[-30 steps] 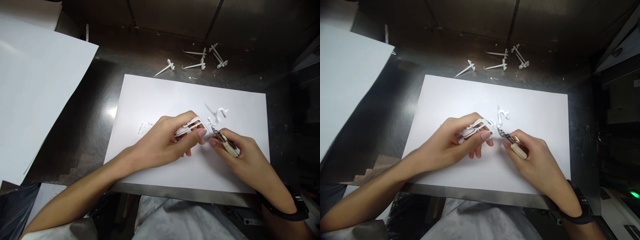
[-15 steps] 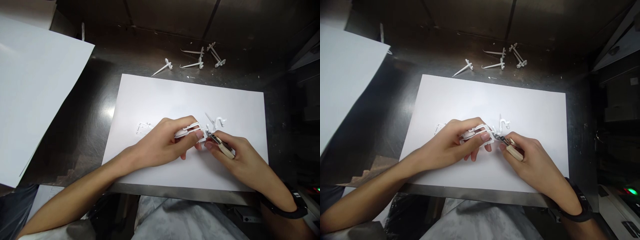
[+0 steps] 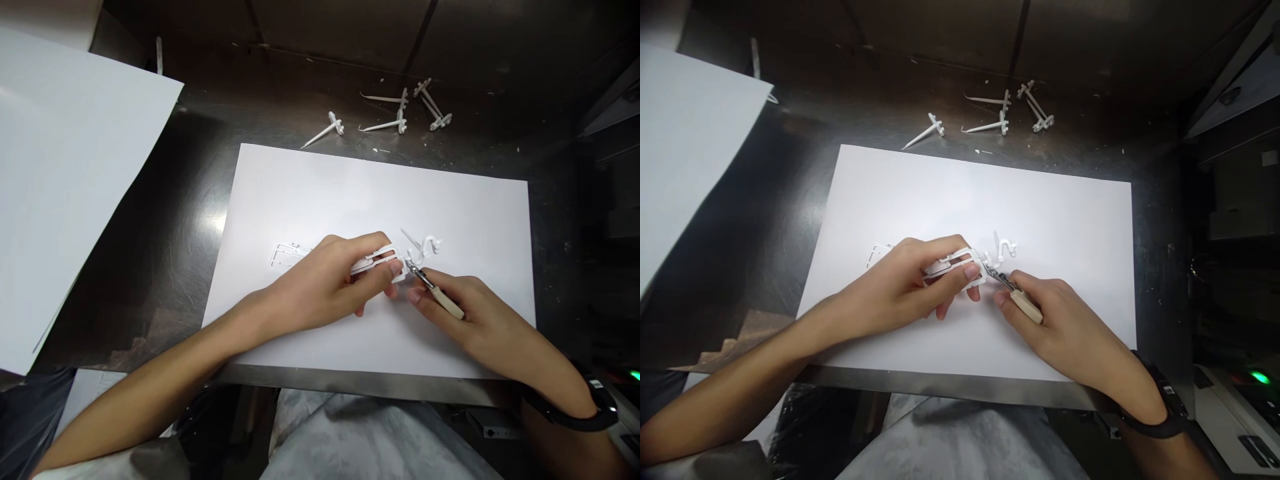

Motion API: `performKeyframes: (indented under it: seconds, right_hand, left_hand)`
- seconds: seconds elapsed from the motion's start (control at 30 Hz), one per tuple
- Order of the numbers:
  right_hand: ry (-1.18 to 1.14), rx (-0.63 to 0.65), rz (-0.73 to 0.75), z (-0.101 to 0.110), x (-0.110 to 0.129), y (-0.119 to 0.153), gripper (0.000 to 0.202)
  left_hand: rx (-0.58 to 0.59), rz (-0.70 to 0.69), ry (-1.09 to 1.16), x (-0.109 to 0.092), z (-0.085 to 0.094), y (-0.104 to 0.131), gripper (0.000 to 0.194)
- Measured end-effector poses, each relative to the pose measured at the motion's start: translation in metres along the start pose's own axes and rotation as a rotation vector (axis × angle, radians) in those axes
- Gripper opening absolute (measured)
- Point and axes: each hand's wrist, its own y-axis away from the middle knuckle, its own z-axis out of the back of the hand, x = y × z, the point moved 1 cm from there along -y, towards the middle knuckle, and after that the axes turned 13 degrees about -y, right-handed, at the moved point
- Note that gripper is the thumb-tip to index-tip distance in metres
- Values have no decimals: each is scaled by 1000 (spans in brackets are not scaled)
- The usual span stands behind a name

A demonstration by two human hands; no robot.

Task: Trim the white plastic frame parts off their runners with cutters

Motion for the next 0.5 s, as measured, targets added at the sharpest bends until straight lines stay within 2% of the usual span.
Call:
performKeyframes:
  seconds: [0.3,0.5]
  right_hand:
    - [-65,66,-23,1,2,-1,42]
    - [-24,76,-22,-2,1,-2,41]
  left_hand:
    - [30,15,53,-2,0,1,15]
    - [62,70,90,-3,-1,1,16]
